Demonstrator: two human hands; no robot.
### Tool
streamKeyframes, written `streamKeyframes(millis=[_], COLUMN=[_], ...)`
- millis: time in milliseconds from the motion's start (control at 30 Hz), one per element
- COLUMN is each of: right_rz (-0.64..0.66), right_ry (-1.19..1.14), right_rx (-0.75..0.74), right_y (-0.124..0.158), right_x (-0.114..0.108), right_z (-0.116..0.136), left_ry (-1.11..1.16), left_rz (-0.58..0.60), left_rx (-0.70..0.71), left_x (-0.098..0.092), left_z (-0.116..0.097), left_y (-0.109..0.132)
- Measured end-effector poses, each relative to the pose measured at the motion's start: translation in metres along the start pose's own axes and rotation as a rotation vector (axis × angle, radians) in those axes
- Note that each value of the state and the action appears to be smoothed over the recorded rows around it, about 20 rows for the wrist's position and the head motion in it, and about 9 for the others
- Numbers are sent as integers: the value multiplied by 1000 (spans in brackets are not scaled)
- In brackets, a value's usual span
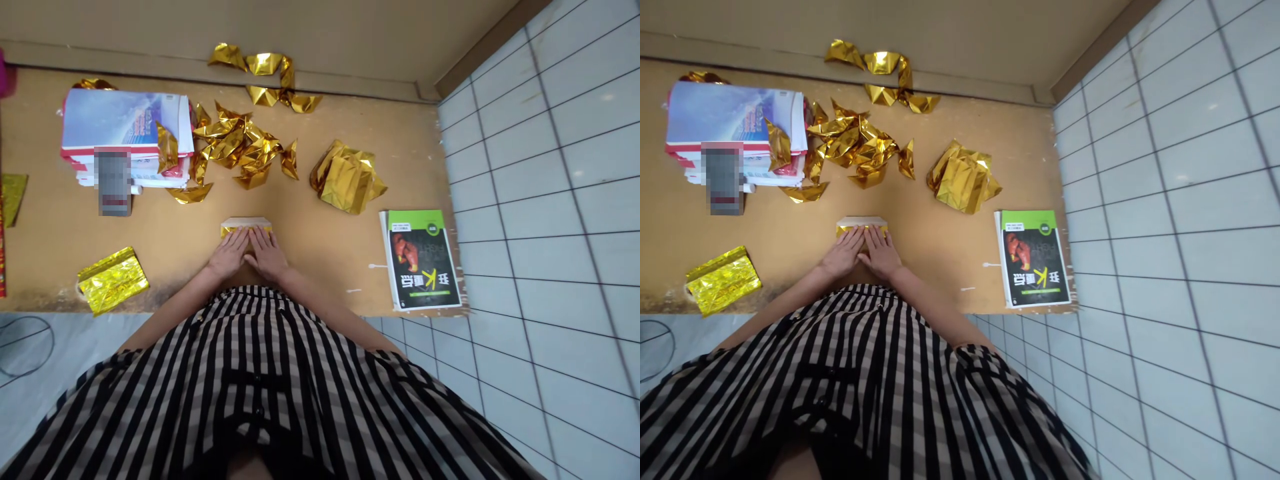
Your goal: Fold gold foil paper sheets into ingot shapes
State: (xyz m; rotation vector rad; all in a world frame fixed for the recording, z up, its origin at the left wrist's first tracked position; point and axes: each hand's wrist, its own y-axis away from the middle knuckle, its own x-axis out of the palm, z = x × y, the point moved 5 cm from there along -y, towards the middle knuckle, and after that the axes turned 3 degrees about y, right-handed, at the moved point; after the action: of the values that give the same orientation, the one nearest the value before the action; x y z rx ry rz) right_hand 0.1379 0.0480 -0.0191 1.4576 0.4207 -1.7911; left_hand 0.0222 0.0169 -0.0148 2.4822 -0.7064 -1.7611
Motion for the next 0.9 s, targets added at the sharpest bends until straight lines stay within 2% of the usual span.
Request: streamKeyframes(millis=[133,367,533,700,900], right_rz=[53,-1,0,4,-25], right_ry=[3,19,-6,0,-33], right_rx=[24,22,40,53,51], right_y=[1,11,12,11,12], right_x=[3,8,7,3,-3], right_z=[-10,-32,-36,-43,-59], left_ry=[-6,2,23,58,99], left_rz=[-44,-113,-165,-232,-319], left_rx=[-10,-119,-173,-161,-94], left_x=[3,3,1,-1,-12], left_z=[3,16,30,39,40], left_y=[2,11,22,25,16])
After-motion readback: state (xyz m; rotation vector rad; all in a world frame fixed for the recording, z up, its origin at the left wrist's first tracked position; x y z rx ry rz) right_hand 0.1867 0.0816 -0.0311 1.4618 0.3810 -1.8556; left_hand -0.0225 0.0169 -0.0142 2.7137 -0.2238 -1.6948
